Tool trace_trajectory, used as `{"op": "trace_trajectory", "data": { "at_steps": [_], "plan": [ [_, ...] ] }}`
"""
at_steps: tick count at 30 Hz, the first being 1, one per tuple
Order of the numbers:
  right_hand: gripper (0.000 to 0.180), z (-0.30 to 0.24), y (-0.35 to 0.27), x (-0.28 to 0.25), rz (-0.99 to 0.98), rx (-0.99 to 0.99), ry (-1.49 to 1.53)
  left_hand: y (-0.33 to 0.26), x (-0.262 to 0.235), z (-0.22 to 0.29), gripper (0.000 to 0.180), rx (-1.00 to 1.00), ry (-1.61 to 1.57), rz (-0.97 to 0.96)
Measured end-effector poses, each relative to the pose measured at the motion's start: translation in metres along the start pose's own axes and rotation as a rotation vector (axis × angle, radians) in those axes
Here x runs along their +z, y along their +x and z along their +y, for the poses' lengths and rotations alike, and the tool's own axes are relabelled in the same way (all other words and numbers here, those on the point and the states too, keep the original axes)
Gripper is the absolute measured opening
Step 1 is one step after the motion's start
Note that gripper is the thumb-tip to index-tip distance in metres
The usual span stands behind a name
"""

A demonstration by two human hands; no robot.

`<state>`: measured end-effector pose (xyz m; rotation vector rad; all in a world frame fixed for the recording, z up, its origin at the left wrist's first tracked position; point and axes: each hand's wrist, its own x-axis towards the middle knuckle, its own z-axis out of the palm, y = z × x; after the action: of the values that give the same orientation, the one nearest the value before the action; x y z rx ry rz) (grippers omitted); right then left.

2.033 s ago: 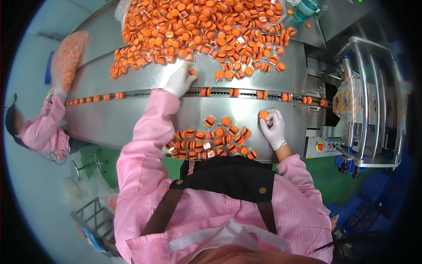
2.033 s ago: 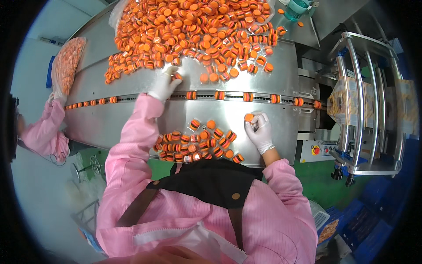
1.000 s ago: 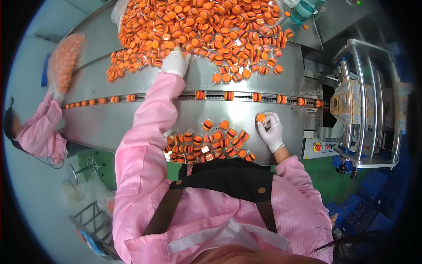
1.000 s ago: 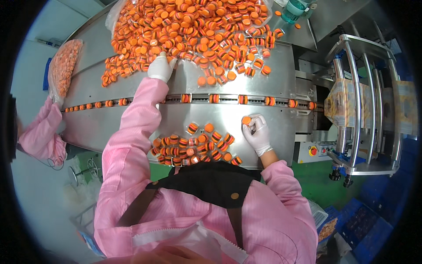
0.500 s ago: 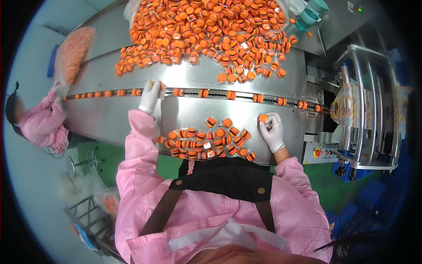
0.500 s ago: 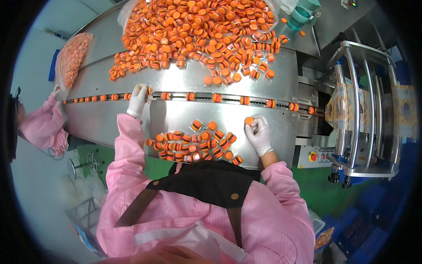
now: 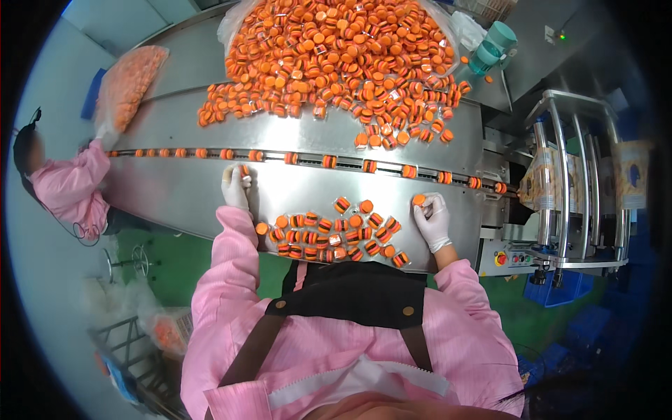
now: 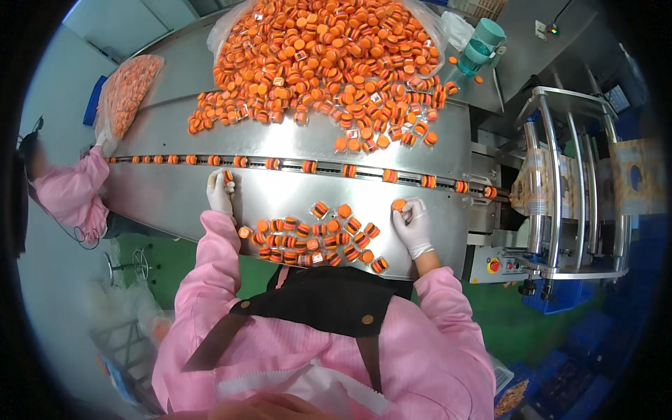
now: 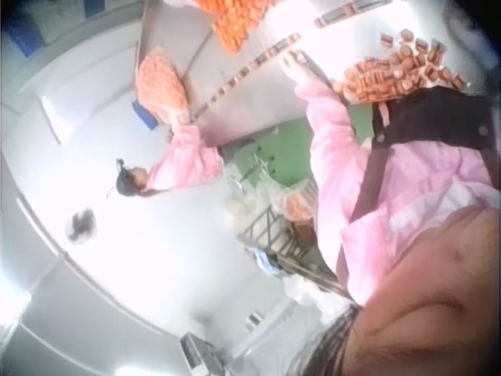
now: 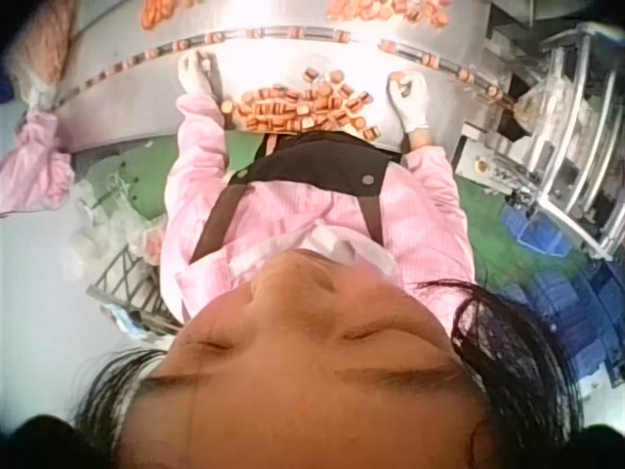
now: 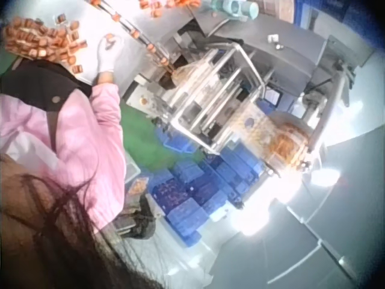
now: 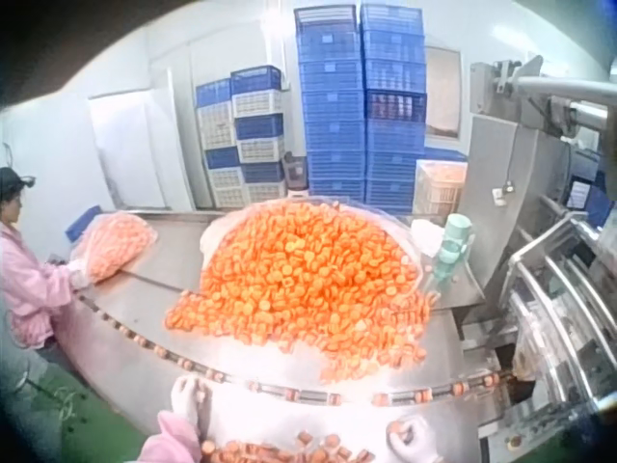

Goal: The person arranges small, orange, cylindrical candies onto a moving conveyor belt in a factory setting. They pick up candies from a large pile on a stainless steel table and place them individually into slots on the belt, ensuring they are oriented correctly.

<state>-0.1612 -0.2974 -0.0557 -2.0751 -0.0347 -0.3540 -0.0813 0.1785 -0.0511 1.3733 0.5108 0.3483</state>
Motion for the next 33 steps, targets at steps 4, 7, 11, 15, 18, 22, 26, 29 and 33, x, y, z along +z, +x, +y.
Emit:
{"op": "trace_trajectory", "data": {
  "at_steps": [4, 7, 11, 15, 18, 22, 26, 29, 33],
  "plan": [
    [0.026, -0.009, -0.003, -0.002, -0.039, 0.075, -0.052, 0.000, 0.002, -0.006, 0.017, 0.081, 0.197, -0.051],
    [0.032, -0.014, 0.001, -0.004, -0.149, -0.021, -0.164, 0.005, -0.005, -0.020, 0.013, 0.158, 0.303, -0.173],
    [0.031, -0.025, 0.013, -0.004, -0.355, -0.167, -0.214, 0.001, -0.004, -0.024, 0.018, 0.337, 0.541, -0.167],
    [0.033, -0.066, 0.038, -0.011, -0.565, -0.325, -0.251, -0.009, 0.002, -0.008, 0.018, 0.350, 0.639, -0.172],
    [0.035, -0.071, 0.068, -0.006, -0.578, -0.266, -0.161, -0.006, -0.002, -0.012, 0.018, 0.281, 0.581, -0.223],
    [0.033, -0.066, 0.147, 0.017, -0.360, -0.233, -0.179, -0.014, 0.009, -0.006, 0.024, 0.387, 0.514, -0.203],
    [0.032, -0.054, 0.231, 0.051, -0.193, -0.207, -0.129, -0.011, 0.010, -0.007, 0.032, 0.579, 0.696, -0.293],
    [0.039, -0.051, 0.271, 0.079, -0.206, -0.203, -0.332, -0.014, 0.012, -0.003, 0.030, 0.525, 0.768, -0.300],
    [0.048, -0.040, 0.294, 0.111, -0.197, -0.093, -0.573, -0.014, 0.010, -0.004, 0.029, 0.499, 0.743, -0.299]
  ]
}}
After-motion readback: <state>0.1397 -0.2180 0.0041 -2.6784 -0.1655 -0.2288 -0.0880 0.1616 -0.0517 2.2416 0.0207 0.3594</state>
